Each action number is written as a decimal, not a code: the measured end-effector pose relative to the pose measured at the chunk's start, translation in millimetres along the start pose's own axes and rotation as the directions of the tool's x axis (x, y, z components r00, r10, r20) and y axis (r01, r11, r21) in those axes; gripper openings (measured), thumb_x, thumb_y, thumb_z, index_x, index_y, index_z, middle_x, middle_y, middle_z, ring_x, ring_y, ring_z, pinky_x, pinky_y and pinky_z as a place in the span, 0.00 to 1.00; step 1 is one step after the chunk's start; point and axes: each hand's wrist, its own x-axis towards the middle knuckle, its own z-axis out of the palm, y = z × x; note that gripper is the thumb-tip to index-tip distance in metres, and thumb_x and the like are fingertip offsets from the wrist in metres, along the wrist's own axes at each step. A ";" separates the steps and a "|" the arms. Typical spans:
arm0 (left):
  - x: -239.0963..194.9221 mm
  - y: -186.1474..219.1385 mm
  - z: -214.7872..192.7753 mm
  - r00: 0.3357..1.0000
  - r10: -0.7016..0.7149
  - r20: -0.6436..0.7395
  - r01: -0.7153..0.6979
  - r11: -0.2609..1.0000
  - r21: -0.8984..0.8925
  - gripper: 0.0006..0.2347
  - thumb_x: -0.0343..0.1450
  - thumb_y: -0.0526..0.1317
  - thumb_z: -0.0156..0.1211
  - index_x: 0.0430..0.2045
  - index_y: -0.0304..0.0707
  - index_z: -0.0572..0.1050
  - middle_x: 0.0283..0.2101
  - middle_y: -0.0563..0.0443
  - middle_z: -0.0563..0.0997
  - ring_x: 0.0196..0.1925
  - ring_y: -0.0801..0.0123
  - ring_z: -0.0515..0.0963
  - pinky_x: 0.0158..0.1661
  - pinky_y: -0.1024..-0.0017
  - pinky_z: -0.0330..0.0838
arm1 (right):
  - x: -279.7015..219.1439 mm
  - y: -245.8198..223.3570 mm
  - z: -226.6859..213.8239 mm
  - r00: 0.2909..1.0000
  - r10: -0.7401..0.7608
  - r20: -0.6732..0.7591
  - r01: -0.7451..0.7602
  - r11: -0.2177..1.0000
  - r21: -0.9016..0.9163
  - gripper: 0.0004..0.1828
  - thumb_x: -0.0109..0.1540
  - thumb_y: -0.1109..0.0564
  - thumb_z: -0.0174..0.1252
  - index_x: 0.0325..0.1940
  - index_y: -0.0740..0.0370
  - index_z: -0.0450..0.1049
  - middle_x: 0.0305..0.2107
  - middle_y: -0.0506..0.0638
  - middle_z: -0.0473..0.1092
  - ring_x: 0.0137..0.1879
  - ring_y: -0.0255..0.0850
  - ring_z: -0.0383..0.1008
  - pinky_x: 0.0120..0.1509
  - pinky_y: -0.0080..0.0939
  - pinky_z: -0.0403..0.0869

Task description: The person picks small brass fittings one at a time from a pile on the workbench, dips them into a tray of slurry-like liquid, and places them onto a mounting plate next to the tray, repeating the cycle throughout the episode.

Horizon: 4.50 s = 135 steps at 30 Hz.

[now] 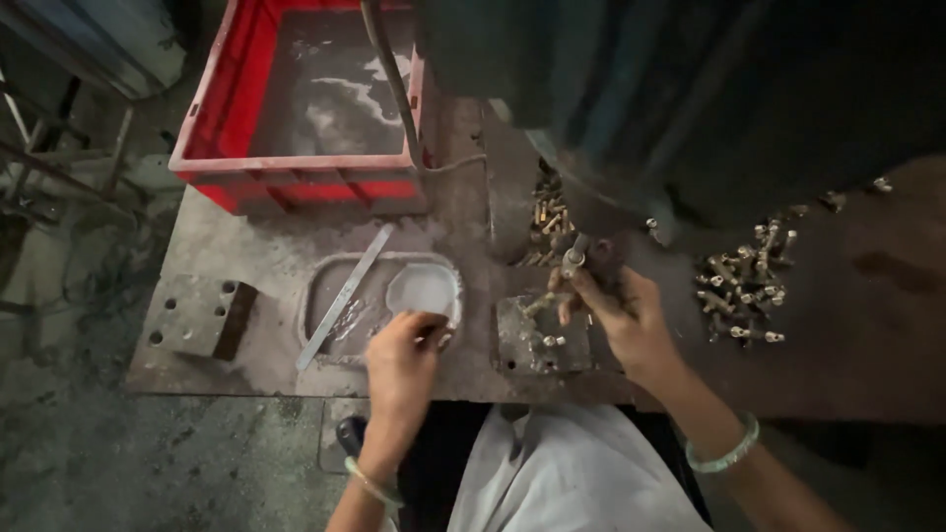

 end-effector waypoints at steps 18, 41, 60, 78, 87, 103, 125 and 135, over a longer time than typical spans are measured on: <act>-54.7 55.8 41.1 0.986 -0.163 0.024 0.157 0.888 -0.433 0.06 0.65 0.32 0.69 0.33 0.37 0.82 0.38 0.53 0.85 0.27 0.68 0.83 0.30 0.76 0.76 | 0.0 2.5 -3.0 0.981 -0.056 0.184 0.045 0.997 0.063 0.11 0.71 0.56 0.53 0.48 0.68 0.74 0.42 0.53 0.76 0.36 0.38 0.76 0.44 0.39 0.76; 8.3 103.5 46.5 0.922 0.365 -0.132 -0.362 0.931 0.046 0.22 0.56 0.33 0.64 0.46 0.30 0.76 0.43 0.45 0.79 0.46 0.49 0.75 0.42 0.62 0.73 | -4.0 0.3 5.3 0.999 -0.035 -0.023 0.035 0.999 0.012 0.11 0.71 0.58 0.57 0.48 0.71 0.76 0.36 0.53 0.75 0.38 0.37 0.74 0.45 0.39 0.75; -49.5 60.3 54.5 0.743 -0.448 0.497 0.596 0.104 -0.796 0.17 0.67 0.33 0.67 0.52 0.34 0.81 0.39 0.51 0.84 0.35 0.74 0.81 0.36 0.73 0.77 | -1.4 1.9 4.4 1.000 -0.018 0.011 0.017 0.998 0.065 0.11 0.68 0.56 0.54 0.46 0.67 0.76 0.36 0.47 0.77 0.38 0.33 0.76 0.45 0.36 0.76; 5.1 96.1 30.2 0.948 0.302 -0.103 -0.312 0.943 -0.113 0.14 0.68 0.29 0.65 0.47 0.39 0.82 0.41 0.44 0.84 0.44 0.56 0.85 0.42 0.64 0.78 | -31.3 74.1 -43.4 0.987 0.153 0.041 -0.134 0.946 -0.296 0.15 0.64 0.59 0.59 0.55 0.64 0.77 0.37 0.40 0.74 0.43 0.28 0.70 0.48 0.34 0.73; -19.0 38.1 0.7 0.749 0.140 0.648 0.216 0.872 -0.438 0.09 0.66 0.35 0.68 0.37 0.34 0.83 0.32 0.46 0.88 0.33 0.73 0.87 0.37 0.75 0.79 | -60.2 7.8 -50.0 0.695 0.604 0.390 0.078 0.476 -0.876 0.16 0.58 0.48 0.71 0.44 0.57 0.80 0.32 0.59 0.77 0.42 0.57 0.78 0.45 0.51 0.76; 3.2 141.9 22.1 0.995 0.014 -0.096 -0.070 0.789 -0.611 0.13 0.68 0.30 0.67 0.46 0.33 0.79 0.44 0.48 0.80 0.36 0.70 0.82 0.34 0.76 0.77 | -18.7 30.3 -19.1 0.986 0.090 0.143 -0.010 0.876 -0.482 0.16 0.66 0.55 0.60 0.55 0.67 0.72 0.44 0.57 0.76 0.55 0.43 0.75 0.52 0.40 0.75; 85.3 167.5 249.7 0.842 0.491 0.223 -0.529 0.674 0.516 0.20 0.64 0.36 0.62 0.51 0.37 0.71 0.50 0.46 0.74 0.47 0.61 0.80 0.41 0.69 0.78 | 0.3 13.5 8.1 0.996 0.083 -0.033 -0.080 0.993 0.082 0.10 0.63 0.55 0.60 0.45 0.62 0.79 0.37 0.51 0.80 0.37 0.38 0.79 0.44 0.40 0.79; -53.3 120.6 157.1 0.912 0.085 0.402 0.323 0.457 -0.829 0.07 0.72 0.35 0.62 0.38 0.27 0.78 0.37 0.48 0.84 0.40 0.71 0.84 0.41 0.73 0.78 | 27.2 7.4 -33.1 0.966 0.129 0.222 -0.084 0.976 -0.203 0.12 0.67 0.56 0.61 0.48 0.67 0.79 0.33 0.52 0.80 0.39 0.37 0.82 0.48 0.39 0.80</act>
